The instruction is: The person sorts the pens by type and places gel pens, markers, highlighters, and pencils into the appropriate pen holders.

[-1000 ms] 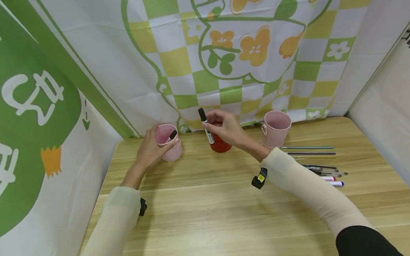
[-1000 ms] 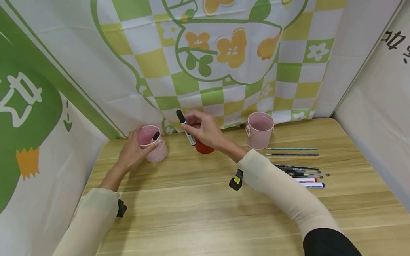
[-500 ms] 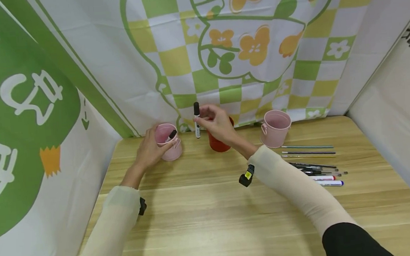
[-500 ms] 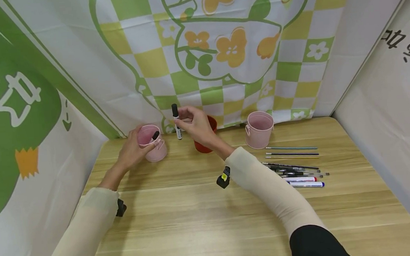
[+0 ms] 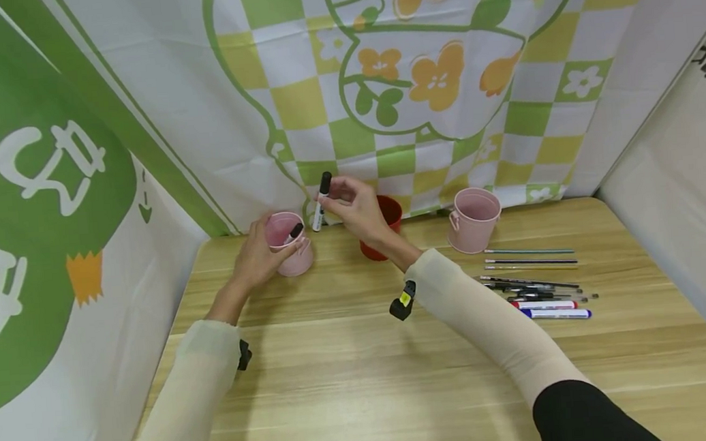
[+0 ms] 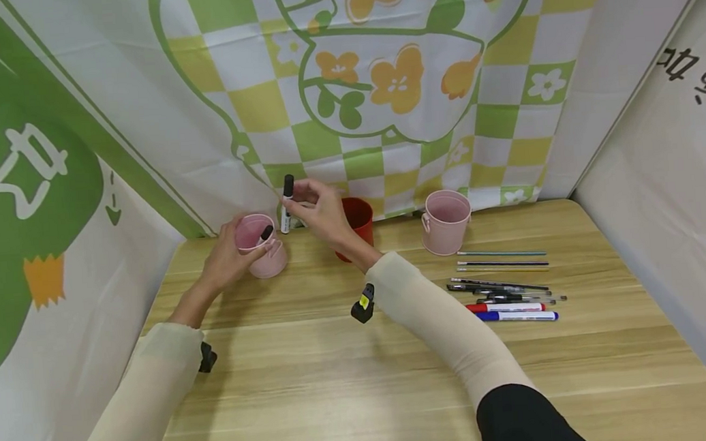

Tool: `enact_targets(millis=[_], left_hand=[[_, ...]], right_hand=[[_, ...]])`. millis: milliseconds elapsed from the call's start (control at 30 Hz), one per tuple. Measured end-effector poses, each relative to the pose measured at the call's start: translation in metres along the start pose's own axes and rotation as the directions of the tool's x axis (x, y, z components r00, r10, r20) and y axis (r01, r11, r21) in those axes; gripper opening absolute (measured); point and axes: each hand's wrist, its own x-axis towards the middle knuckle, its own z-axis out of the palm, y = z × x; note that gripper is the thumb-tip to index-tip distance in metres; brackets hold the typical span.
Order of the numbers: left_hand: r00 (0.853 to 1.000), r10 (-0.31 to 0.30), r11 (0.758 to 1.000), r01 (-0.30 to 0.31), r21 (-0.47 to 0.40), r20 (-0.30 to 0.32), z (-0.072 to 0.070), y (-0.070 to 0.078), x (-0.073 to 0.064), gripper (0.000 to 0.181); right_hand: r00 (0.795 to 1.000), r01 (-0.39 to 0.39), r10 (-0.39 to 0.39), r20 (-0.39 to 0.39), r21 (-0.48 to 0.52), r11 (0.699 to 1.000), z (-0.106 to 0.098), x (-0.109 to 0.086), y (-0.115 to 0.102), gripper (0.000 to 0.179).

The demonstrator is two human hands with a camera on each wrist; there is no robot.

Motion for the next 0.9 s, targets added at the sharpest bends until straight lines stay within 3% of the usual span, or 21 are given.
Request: enact_targets(millis=[533, 667, 900], left_hand=[[1.000, 0.005, 1.000, -0.005, -0.021, 0.013, 0.000, 0.000, 0.000, 0.097], [1.000, 0.007, 1.000, -0.007, -0.023, 0.015, -0.001, -0.001, -0.001, 0.097], [1.000, 0.014, 1.000, -0.013, -0.026, 0.016, 0.000, -0.001, 0.000, 0.095]], right_hand=[[0.999, 0.032, -0.033, 0.026, 0.050, 0.998, 0.029, 0.006, 0.014, 0.023], [0.999, 0.003, -0.004, 0.035, 0.039, 0.999, 0.034, 0.006, 0.020, 0.023], [0.994, -0.077, 0.081, 0.066, -0.064, 0.995, 0.037, 0.007, 0.051, 0.027]])
